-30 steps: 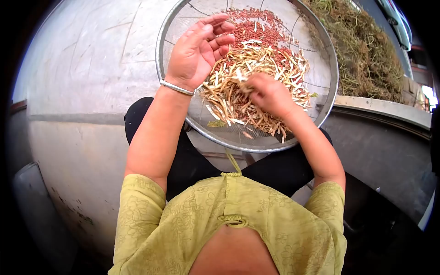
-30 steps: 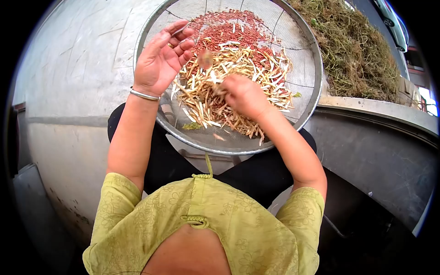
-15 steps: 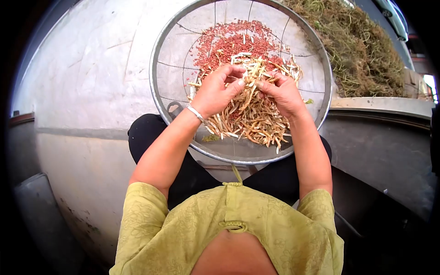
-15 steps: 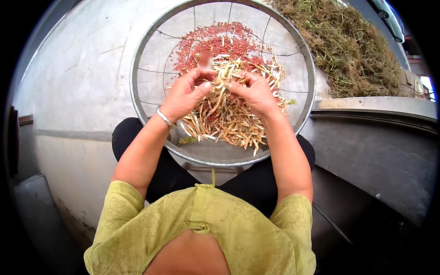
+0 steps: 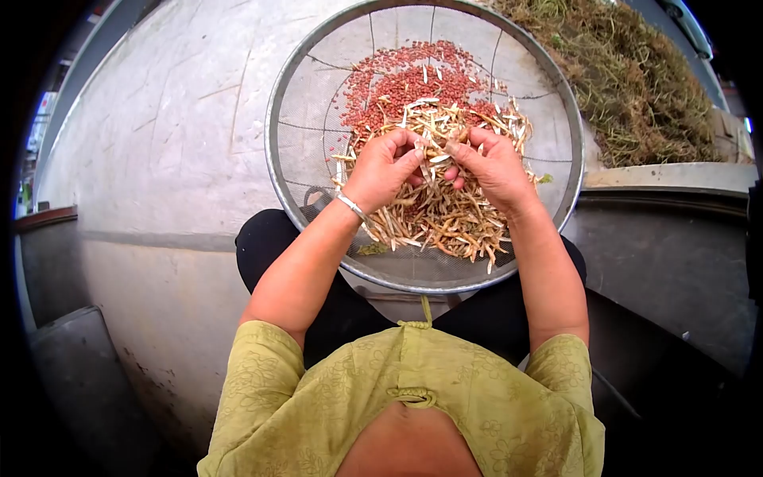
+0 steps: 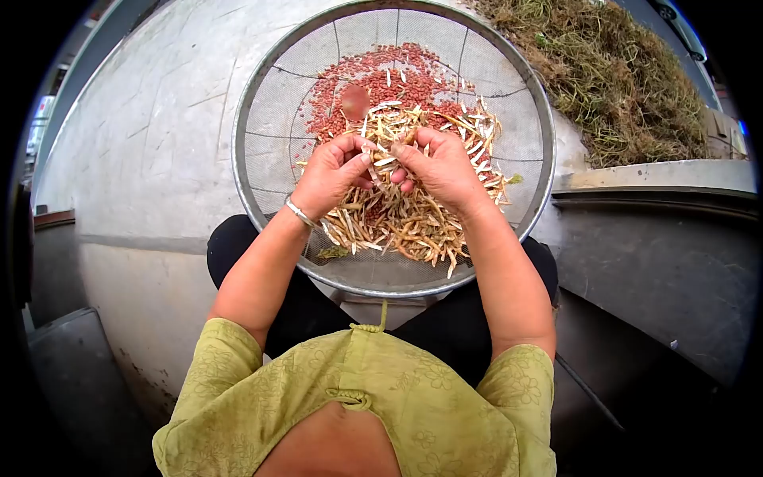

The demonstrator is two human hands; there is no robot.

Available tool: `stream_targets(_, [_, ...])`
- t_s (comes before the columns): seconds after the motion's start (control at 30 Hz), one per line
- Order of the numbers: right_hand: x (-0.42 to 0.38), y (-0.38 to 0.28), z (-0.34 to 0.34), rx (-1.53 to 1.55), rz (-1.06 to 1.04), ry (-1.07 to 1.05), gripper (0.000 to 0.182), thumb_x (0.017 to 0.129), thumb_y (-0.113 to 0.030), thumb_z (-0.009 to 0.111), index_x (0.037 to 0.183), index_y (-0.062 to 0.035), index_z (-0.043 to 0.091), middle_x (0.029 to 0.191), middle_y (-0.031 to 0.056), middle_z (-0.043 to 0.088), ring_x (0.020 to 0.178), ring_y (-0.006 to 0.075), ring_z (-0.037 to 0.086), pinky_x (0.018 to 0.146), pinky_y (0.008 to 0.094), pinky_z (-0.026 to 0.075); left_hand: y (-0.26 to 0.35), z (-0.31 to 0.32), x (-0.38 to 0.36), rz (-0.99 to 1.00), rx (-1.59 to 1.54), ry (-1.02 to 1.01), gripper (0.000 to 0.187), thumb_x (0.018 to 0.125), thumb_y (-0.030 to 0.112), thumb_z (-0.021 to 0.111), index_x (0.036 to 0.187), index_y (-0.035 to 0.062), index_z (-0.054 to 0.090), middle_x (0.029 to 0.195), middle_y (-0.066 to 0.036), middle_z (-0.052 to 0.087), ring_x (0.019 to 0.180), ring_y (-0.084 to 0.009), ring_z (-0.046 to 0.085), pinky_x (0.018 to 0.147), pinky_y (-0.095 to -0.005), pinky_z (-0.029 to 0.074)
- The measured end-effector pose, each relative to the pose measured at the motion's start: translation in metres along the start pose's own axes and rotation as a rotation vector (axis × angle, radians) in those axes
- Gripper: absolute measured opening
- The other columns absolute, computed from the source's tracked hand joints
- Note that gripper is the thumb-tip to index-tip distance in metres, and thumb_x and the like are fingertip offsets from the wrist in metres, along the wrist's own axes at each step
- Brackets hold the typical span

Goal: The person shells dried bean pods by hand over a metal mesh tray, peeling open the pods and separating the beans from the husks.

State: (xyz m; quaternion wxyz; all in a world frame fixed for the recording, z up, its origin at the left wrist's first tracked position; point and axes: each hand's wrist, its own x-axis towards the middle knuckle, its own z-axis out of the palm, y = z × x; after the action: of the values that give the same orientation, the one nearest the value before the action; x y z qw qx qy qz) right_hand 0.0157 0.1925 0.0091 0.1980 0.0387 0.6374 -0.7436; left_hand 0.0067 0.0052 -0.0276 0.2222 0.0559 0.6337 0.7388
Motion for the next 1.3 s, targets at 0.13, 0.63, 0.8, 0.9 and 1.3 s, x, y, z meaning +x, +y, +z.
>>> stream_targets(0.13, [0.002,0.003,0.003,0.009,0.02,-0.013,0.015,0.086,-0.012,0.058,0.095,0.0001,0.057,0.076,0.0035,0.06,0.06,0.0093,0.058,0.051,0.021,0.048,0.001,0.006,0.0,-0.039,-0.056,0.02,0.017,0.089,0.01,0.051,0.102,-0.0001,0.053,0.085,-0.003,0.058,0.069,-0.0081,0.057,0.057,-0.0228,0.052])
stream_targets(0.63, [-0.002,-0.003,0.009,-0.07,-0.041,0.053,0.018,0.088,-0.015,0.056,0.091,0.0018,0.06,0.069,0.0034,0.059,0.057,0.009,0.06,0.047,0.0204,0.049,0.003,0.009,-0.003,0.045,0.245,0.092,0.014,0.086,0.014,0.055,0.087,0.0006,0.061,0.06,-0.003,0.058,0.053,-0.0084,0.052,0.049,-0.0248,0.043])
stream_targets(0.8, [-0.001,-0.001,0.005,-0.123,-0.075,0.118,0.018,0.085,-0.016,0.061,0.094,-0.0007,0.061,0.071,0.0003,0.059,0.054,0.0052,0.056,0.043,0.0161,0.042,-0.012,0.004,0.004,0.244,0.385,0.129,0.016,0.087,0.016,0.055,0.085,0.0018,0.061,0.061,-0.001,0.056,0.053,-0.0063,0.05,0.051,-0.0222,0.042])
stream_targets(0.9, [0.0,-0.001,0.005,0.058,-0.034,0.131,0.016,0.083,-0.016,0.063,0.093,-0.0025,0.062,0.07,-0.0014,0.058,0.053,0.0037,0.052,0.043,0.015,0.039,-0.009,0.003,0.002,0.199,0.304,0.088,0.018,0.089,0.018,0.053,0.084,0.0028,0.062,0.064,0.001,0.055,0.056,-0.0056,0.05,0.053,-0.0204,0.041])
stream_targets(1.3, [0.004,0.0,0.005,0.187,0.019,0.168,0.011,0.083,-0.015,0.064,0.079,-0.0078,0.056,0.061,-0.0054,0.052,0.047,0.0009,0.045,0.039,0.0139,0.034,0.008,0.013,-0.007,-0.054,-0.164,-0.064,0.02,0.09,0.021,0.053,0.098,0.0031,0.058,0.082,-0.001,0.059,0.074,-0.007,0.053,0.069,-0.0191,0.044])
